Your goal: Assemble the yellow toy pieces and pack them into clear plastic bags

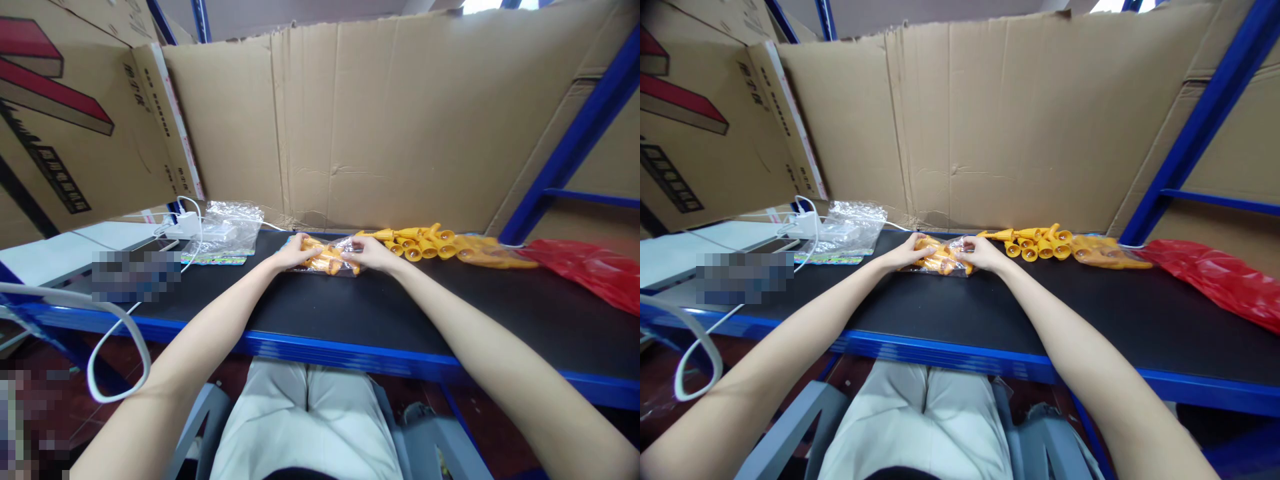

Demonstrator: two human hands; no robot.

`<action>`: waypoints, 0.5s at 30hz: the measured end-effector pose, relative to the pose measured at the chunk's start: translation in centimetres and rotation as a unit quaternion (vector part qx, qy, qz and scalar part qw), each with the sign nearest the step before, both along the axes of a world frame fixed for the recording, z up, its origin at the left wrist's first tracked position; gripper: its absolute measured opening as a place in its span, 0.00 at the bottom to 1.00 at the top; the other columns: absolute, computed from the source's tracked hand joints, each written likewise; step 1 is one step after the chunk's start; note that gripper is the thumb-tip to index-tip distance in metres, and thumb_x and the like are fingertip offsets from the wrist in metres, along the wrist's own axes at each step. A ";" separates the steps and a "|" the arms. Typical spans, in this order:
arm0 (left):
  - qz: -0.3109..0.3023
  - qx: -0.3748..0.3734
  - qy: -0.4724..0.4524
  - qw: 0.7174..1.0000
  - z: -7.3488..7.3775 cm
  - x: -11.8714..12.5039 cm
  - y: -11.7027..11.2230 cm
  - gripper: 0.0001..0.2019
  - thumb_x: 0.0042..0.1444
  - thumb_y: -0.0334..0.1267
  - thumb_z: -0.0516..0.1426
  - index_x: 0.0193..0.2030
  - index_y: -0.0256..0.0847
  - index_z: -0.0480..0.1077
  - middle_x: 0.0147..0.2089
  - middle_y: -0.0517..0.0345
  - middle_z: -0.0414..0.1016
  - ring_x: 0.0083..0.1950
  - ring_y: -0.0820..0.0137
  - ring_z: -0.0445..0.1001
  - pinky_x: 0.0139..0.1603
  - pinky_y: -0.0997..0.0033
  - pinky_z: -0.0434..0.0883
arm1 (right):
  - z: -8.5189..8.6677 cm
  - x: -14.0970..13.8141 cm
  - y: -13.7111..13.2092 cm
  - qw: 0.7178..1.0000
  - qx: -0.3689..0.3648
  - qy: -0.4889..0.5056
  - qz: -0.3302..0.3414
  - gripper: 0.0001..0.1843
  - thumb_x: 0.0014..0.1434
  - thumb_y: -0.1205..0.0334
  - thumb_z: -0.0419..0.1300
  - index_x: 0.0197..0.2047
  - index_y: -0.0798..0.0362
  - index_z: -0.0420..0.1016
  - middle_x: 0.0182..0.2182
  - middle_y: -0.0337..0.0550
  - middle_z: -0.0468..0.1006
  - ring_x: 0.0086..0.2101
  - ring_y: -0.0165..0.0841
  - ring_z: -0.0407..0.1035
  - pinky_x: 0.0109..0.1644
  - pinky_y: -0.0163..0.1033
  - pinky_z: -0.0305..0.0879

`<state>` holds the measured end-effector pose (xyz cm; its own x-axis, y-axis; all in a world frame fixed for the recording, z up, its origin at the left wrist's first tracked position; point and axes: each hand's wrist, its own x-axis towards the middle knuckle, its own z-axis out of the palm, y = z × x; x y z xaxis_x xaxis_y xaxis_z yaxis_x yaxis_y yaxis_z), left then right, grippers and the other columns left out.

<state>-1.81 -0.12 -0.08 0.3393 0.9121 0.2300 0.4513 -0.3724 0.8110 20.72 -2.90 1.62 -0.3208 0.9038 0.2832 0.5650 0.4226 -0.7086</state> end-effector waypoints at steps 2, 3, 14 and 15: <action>-0.007 0.011 0.005 1.000 -0.1 -0.1 0.1 0.36 0.43 0.54 0.57 0.55 0.36 0.54 0.55 0.42 0.62 0.54 0.60 0.63 0.55 0.61 0.59 | 0.1 0.7 0.4 0.992 0.031 -0.091 -0.082 0.17 0.46 0.57 0.62 0.38 0.58 0.71 0.36 0.48 0.75 0.36 0.34 0.69 0.40 0.37 0.64; -0.009 0.017 0.008 1.000 -0.1 -0.1 0.2 0.36 0.44 0.55 0.57 0.56 0.36 0.54 0.56 0.42 0.61 0.55 0.60 0.62 0.56 0.61 0.58 | 0.1 0.9 0.5 0.984 0.033 -0.126 -0.118 0.17 0.46 0.56 0.62 0.37 0.58 0.71 0.34 0.48 0.75 0.34 0.35 0.69 0.39 0.38 0.64; 0.018 -0.022 -0.078 0.997 0.1 0.9 0.4 0.29 0.55 0.57 0.41 0.54 0.36 0.55 0.56 0.43 0.60 0.59 0.63 0.58 0.58 0.67 0.55 | 0.9 -0.6 -0.8 0.974 -0.148 0.119 -0.119 0.08 0.47 0.73 0.58 0.34 0.59 0.70 0.24 0.41 0.73 0.20 0.24 0.65 0.26 0.29 0.64; 0.020 -0.025 -0.081 0.996 0.1 0.9 0.4 0.29 0.55 0.57 0.41 0.54 0.36 0.54 0.56 0.43 0.60 0.59 0.63 0.58 0.58 0.68 0.54 | 0.8 -0.5 -0.7 0.971 -0.158 0.135 -0.120 0.08 0.47 0.73 0.59 0.34 0.59 0.70 0.23 0.41 0.73 0.19 0.23 0.65 0.25 0.29 0.63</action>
<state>-0.87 0.30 0.03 0.2645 0.9359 0.2325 0.3269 -0.3138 0.8915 20.20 -3.64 2.43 -0.0436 0.9988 0.0236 0.3961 0.0390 -0.9174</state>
